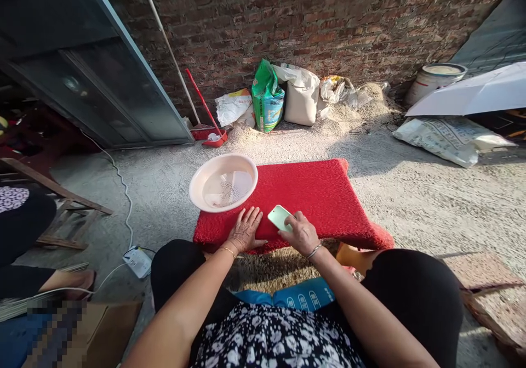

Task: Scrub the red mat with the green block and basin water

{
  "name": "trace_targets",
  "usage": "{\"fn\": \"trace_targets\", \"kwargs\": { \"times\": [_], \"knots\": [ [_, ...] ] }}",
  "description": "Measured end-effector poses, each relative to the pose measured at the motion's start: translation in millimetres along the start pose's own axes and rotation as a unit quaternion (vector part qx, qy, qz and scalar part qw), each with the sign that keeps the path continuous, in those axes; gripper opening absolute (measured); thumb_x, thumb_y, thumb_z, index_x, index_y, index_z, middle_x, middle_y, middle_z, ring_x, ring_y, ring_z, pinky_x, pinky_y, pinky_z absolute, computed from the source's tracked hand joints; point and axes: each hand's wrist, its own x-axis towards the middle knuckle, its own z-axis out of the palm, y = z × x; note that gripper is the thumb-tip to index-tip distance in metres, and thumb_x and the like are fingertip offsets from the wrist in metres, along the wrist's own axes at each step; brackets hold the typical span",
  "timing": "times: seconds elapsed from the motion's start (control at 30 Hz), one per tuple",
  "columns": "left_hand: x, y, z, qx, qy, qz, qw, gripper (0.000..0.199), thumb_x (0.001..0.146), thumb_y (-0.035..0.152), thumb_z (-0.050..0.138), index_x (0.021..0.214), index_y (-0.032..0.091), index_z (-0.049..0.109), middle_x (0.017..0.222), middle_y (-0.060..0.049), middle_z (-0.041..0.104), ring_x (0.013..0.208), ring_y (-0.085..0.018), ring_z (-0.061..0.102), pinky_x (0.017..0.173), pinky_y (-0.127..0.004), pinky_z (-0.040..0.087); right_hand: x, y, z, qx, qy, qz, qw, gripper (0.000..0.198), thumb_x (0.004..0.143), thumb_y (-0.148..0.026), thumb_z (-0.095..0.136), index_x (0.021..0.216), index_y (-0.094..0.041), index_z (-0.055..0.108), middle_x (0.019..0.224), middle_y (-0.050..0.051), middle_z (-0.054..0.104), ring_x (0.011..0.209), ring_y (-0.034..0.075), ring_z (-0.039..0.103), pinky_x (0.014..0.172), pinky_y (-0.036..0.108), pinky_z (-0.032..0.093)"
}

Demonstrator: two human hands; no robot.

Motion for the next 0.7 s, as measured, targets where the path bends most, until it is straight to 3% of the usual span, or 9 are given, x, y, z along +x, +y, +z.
{"fn": "trace_targets", "kwargs": {
  "times": [0.1, 0.2, 0.33, 0.43, 0.5, 0.57, 0.7],
  "knots": [
    [0, -1, 1, -0.003, -0.008, -0.001, 1.0, 0.094, 0.07, 0.068, 0.057, 0.144, 0.015, 0.03, 0.151, -0.015, 0.028, 0.141, -0.03, 0.02, 0.116, -0.049, 0.009, 1, 20, -9, -0.031, -0.002, 0.056, 0.998, 0.028, 0.081, -0.048, 0.059, 0.096, -0.025, 0.063, 0.097, 0.004, 0.05, 0.084, 0.016, 0.052, 0.068, 0.024, 0.037],
    [0, -1, 1, -0.006, -0.007, 0.001, 1.0, 0.093, 0.071, 0.066, 0.057, 0.144, 0.015, 0.031, 0.151, -0.014, 0.028, 0.141, -0.03, 0.02, 0.116, -0.049, 0.008, -3, 66, -32, -0.046, 0.009, 0.16, 0.986, 0.032, 0.08, -0.053, 0.056, 0.097, -0.026, 0.063, 0.097, 0.004, 0.049, 0.083, 0.018, 0.054, 0.066, 0.026, 0.038],
    [0, 0, 0, -0.014, 0.002, -0.001, 1.0, 0.094, 0.07, 0.065, 0.058, 0.144, 0.015, 0.03, 0.151, -0.014, 0.028, 0.141, -0.031, 0.02, 0.116, -0.049, 0.008, -20, 136, -74, -0.059, 0.015, 0.331, 0.942, 0.042, 0.074, -0.058, 0.059, 0.099, -0.025, 0.064, 0.098, 0.007, 0.048, 0.08, 0.021, 0.056, 0.069, 0.032, 0.041],
    [0, 0, -1, -0.014, -0.002, -0.004, 1.0, 0.093, 0.071, 0.065, 0.058, 0.144, 0.016, 0.03, 0.152, -0.014, 0.028, 0.141, -0.031, 0.02, 0.116, -0.05, 0.008, -28, 165, -96, -0.075, 0.045, 0.415, 0.905, 0.048, 0.071, -0.061, 0.059, 0.1, -0.023, 0.065, 0.098, 0.01, 0.049, 0.081, 0.024, 0.056, 0.073, 0.038, 0.042],
    [0, 0, -1, -0.014, -0.004, -0.003, 1.0, 0.093, 0.071, 0.065, 0.058, 0.145, 0.016, 0.03, 0.152, -0.013, 0.028, 0.141, -0.031, 0.02, 0.116, -0.049, 0.008, -24, 163, -96, -0.067, 0.092, 0.404, 0.907, 0.048, 0.072, -0.06, 0.059, 0.101, -0.022, 0.065, 0.097, 0.01, 0.05, 0.083, 0.024, 0.055, 0.075, 0.038, 0.043],
    [0, 0, 0, -0.013, -0.002, -0.002, 1.0, 0.093, 0.07, 0.065, 0.059, 0.145, 0.016, 0.03, 0.151, -0.013, 0.028, 0.141, -0.031, 0.02, 0.116, -0.049, 0.008, -12, 144, -84, -0.037, 0.129, 0.342, 0.93, 0.044, 0.072, -0.056, 0.061, 0.099, -0.022, 0.065, 0.096, 0.008, 0.049, 0.082, 0.021, 0.054, 0.077, 0.035, 0.043],
    [0, -1, 2, -0.01, -0.006, -0.002, 1.0, 0.093, 0.071, 0.068, 0.056, 0.144, 0.016, 0.031, 0.151, -0.014, 0.028, 0.141, -0.031, 0.02, 0.116, -0.049, 0.008, 26, 74, -40, 0.024, 0.1, 0.161, 0.982, 0.034, 0.075, -0.048, 0.064, 0.096, -0.022, 0.065, 0.098, 0.006, 0.049, 0.081, 0.016, 0.052, 0.075, 0.028, 0.042]
  ]
}}
